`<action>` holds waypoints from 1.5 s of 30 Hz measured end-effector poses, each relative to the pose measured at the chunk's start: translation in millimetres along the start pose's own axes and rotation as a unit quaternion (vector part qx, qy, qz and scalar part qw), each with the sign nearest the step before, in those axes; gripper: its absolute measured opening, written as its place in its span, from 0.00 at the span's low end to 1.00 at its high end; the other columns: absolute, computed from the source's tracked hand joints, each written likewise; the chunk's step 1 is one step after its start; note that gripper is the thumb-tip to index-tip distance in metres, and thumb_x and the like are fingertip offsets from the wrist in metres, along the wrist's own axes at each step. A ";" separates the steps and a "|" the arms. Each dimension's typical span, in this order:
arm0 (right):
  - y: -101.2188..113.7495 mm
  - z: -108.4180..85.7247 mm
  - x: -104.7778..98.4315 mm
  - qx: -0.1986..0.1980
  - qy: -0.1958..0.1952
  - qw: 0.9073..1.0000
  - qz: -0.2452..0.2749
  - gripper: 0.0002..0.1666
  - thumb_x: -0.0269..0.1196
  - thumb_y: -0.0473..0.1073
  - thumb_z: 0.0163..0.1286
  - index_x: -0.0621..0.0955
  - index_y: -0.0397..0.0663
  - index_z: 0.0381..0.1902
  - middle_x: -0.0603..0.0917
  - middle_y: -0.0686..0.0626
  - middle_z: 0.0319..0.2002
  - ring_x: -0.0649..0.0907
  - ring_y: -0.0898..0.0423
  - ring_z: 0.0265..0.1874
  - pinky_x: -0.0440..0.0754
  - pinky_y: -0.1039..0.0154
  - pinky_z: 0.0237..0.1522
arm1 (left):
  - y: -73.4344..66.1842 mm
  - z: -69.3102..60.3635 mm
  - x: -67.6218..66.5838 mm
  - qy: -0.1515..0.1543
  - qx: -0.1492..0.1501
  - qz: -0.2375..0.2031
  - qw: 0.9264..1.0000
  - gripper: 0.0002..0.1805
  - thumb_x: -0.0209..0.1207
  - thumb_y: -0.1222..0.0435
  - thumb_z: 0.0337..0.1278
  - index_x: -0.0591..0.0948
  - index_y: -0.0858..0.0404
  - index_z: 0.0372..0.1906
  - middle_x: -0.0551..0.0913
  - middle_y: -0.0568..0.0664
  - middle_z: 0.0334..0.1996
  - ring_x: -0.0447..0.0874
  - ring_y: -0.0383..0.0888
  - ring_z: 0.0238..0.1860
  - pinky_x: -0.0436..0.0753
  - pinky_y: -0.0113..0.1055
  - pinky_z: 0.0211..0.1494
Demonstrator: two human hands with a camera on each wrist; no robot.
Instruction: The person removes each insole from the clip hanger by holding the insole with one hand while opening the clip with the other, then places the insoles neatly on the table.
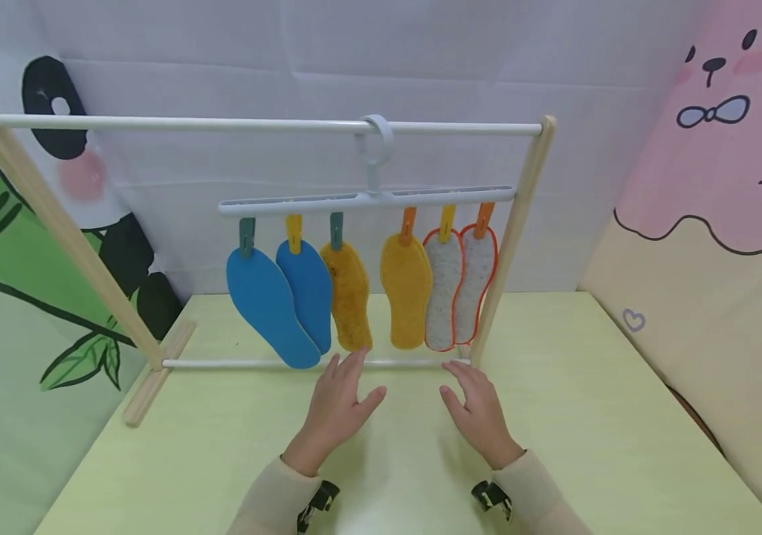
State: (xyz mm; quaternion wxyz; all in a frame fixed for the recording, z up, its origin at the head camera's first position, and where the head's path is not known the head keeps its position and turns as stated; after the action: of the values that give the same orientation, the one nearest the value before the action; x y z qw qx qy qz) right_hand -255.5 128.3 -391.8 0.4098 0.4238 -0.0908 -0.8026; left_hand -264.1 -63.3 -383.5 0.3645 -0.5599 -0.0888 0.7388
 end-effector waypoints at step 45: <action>-38.8 15.4 -1.6 0.315 0.054 0.895 0.312 0.22 0.46 0.35 0.75 0.69 0.31 0.62 0.81 0.41 0.44 0.80 0.56 0.40 0.72 0.63 0.47 | 17.9 -3.2 1.9 0.077 -0.211 -0.355 0.908 0.31 0.46 0.55 0.72 0.59 0.67 0.72 0.65 0.67 0.66 0.59 0.65 0.68 0.55 0.64 0.65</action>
State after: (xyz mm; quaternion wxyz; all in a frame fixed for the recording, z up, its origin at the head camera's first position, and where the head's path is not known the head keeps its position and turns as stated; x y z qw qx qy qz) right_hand -289.2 151.5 -400.4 0.4886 0.5231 -0.4442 -0.5389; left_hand -269.3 -75.8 -395.7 0.4818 -0.6105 -0.4069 0.4792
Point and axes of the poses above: each hand's wrist, its own z-axis towards the middle knuckle, its own x-axis out of the palm, y = z × x, the point moved 9 cm from there along z, towards the middle knuckle
